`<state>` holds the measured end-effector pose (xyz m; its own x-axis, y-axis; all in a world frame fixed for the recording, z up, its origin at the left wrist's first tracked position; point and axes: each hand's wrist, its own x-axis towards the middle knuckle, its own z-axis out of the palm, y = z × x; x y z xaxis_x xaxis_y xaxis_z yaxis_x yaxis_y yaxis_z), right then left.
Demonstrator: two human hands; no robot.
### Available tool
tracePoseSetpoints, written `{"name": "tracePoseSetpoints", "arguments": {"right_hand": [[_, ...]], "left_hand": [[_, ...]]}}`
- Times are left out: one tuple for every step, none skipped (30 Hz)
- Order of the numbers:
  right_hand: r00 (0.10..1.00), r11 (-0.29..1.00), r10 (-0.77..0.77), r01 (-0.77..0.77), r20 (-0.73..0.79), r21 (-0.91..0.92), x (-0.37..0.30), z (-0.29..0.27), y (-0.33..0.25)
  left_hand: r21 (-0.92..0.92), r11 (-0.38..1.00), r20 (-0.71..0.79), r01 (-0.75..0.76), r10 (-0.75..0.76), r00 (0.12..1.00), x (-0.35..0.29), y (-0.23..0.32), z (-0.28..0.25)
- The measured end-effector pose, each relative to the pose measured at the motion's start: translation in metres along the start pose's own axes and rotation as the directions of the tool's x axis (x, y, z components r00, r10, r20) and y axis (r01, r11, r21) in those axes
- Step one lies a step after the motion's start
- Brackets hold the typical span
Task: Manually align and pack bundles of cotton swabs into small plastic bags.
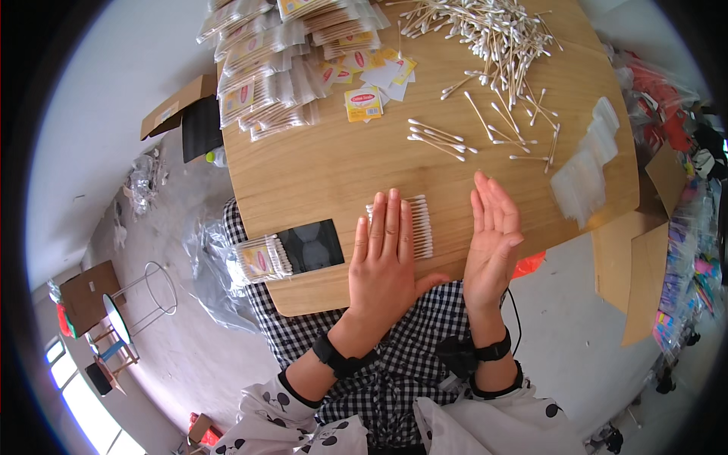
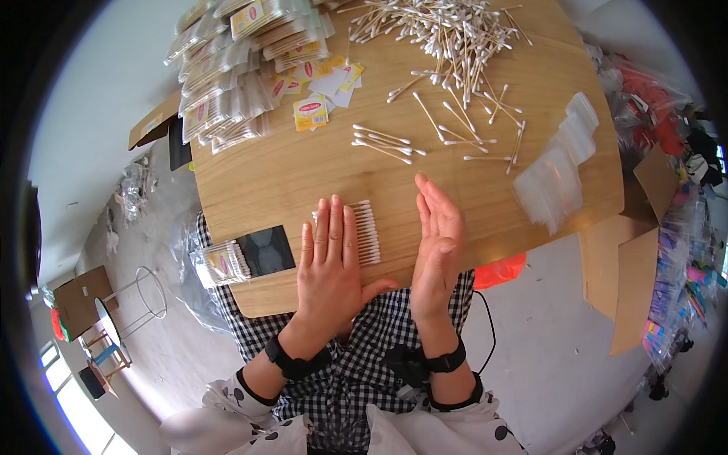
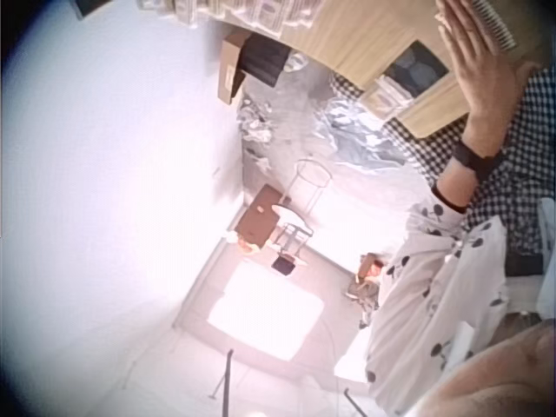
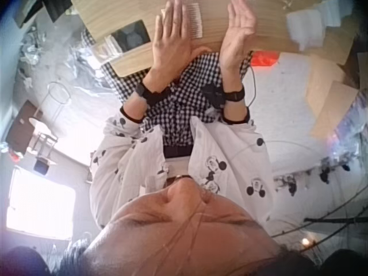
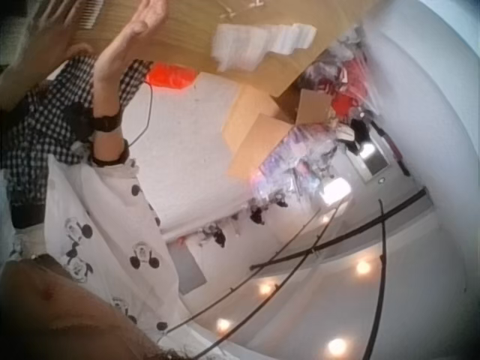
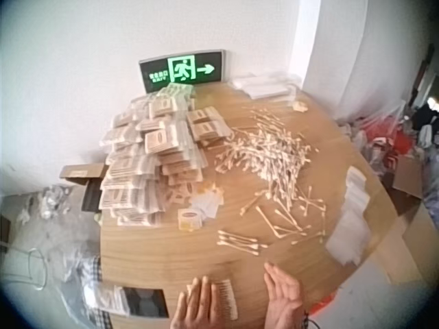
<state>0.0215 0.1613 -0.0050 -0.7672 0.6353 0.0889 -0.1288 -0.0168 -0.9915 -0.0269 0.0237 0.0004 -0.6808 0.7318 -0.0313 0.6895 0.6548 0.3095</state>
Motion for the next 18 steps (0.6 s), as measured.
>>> {"name": "tracePoseSetpoints", "arguments": {"right_hand": [[0.996, 0.996, -0.079, 0.077, 0.031, 0.044, -0.001, -0.005, 0.001], [0.997, 0.996, -0.075, 0.074, 0.029, 0.041, -0.002, -0.008, 0.000], [0.998, 0.997, -0.056, 0.058, 0.042, -0.042, -0.003, -0.009, -0.004], [0.998, 0.991, -0.038, 0.045, 0.055, -0.125, -0.002, -0.010, -0.006], [0.998, 0.991, -0.038, 0.045, 0.057, -0.126, -0.001, -0.015, -0.006], [0.982, 0.946, -0.096, 0.141, 0.162, -0.292, 0.001, -0.023, -0.004], [0.953, 0.866, -0.132, 0.244, 0.272, -0.437, 0.002, -0.028, -0.002], [0.953, 0.866, -0.130, 0.243, 0.273, -0.437, 0.002, -0.030, 0.000], [0.936, 0.832, -0.164, 0.302, 0.313, -0.466, 0.001, -0.032, 0.003], [0.914, 0.795, -0.197, 0.360, 0.354, -0.489, 0.001, -0.032, 0.004], [0.914, 0.796, -0.195, 0.359, 0.355, -0.488, 0.002, -0.031, 0.004], [0.905, 0.773, -0.203, 0.382, 0.373, -0.507, 0.002, -0.029, 0.002], [0.895, 0.750, -0.211, 0.406, 0.392, -0.523, 0.003, -0.027, 0.002], [0.895, 0.752, -0.211, 0.405, 0.393, -0.520, 0.003, -0.025, 0.003], [0.888, 0.737, -0.224, 0.424, 0.401, -0.527, 0.003, -0.024, 0.004], [0.882, 0.720, -0.237, 0.441, 0.408, -0.536, 0.003, -0.023, 0.005], [0.882, 0.720, -0.236, 0.441, 0.408, -0.535, 0.003, -0.023, 0.005], [0.881, 0.715, -0.232, 0.441, 0.411, -0.542, 0.003, -0.024, 0.005]], "left_hand": [[0.021, 1.000, 0.014, -0.005, 0.005, 1.000, 0.001, 0.000, -0.001], [0.042, 0.999, 0.029, -0.010, 0.009, 1.000, 0.001, 0.000, -0.001], [0.039, 0.999, 0.032, -0.011, 0.009, 0.999, 0.001, 0.000, 0.000], [0.052, 0.998, 0.022, -0.019, 0.018, 1.000, 0.002, -0.001, 0.001], [0.065, 0.998, 0.012, -0.026, 0.026, 1.000, 0.002, -0.002, 0.001], [0.063, 0.998, 0.011, -0.024, 0.024, 1.000, 0.003, -0.002, 0.002], [0.051, 0.998, 0.001, -0.025, 0.025, 1.000, 0.004, -0.003, 0.002], [0.039, 0.999, -0.009, -0.026, 0.026, 1.000, 0.004, -0.003, 0.003], [0.038, 0.999, -0.008, -0.025, 0.025, 1.000, 0.004, -0.003, 0.003], [0.044, 0.999, -0.009, -0.032, 0.032, 0.999, 0.004, -0.003, 0.002], [0.049, 0.998, -0.009, -0.039, 0.039, 0.999, 0.003, -0.002, 0.002], [0.049, 0.998, -0.008, -0.037, 0.038, 0.999, 0.003, -0.002, 0.002], [0.045, 0.998, -0.012, -0.034, 0.035, 0.999, 0.003, -0.003, 0.003], [0.041, 0.999, -0.015, -0.032, 0.032, 0.999, 0.003, -0.003, 0.003], [0.043, 0.999, -0.014, -0.030, 0.031, 0.999, 0.002, -0.003, 0.003], [0.053, 0.998, -0.008, -0.023, 0.023, 1.000, 0.002, -0.002, 0.002], [0.063, 0.998, -0.003, -0.015, 0.016, 1.000, 0.002, -0.002, 0.002], [0.063, 0.998, -0.002, -0.015, 0.015, 1.000, 0.003, -0.002, 0.002]]}}
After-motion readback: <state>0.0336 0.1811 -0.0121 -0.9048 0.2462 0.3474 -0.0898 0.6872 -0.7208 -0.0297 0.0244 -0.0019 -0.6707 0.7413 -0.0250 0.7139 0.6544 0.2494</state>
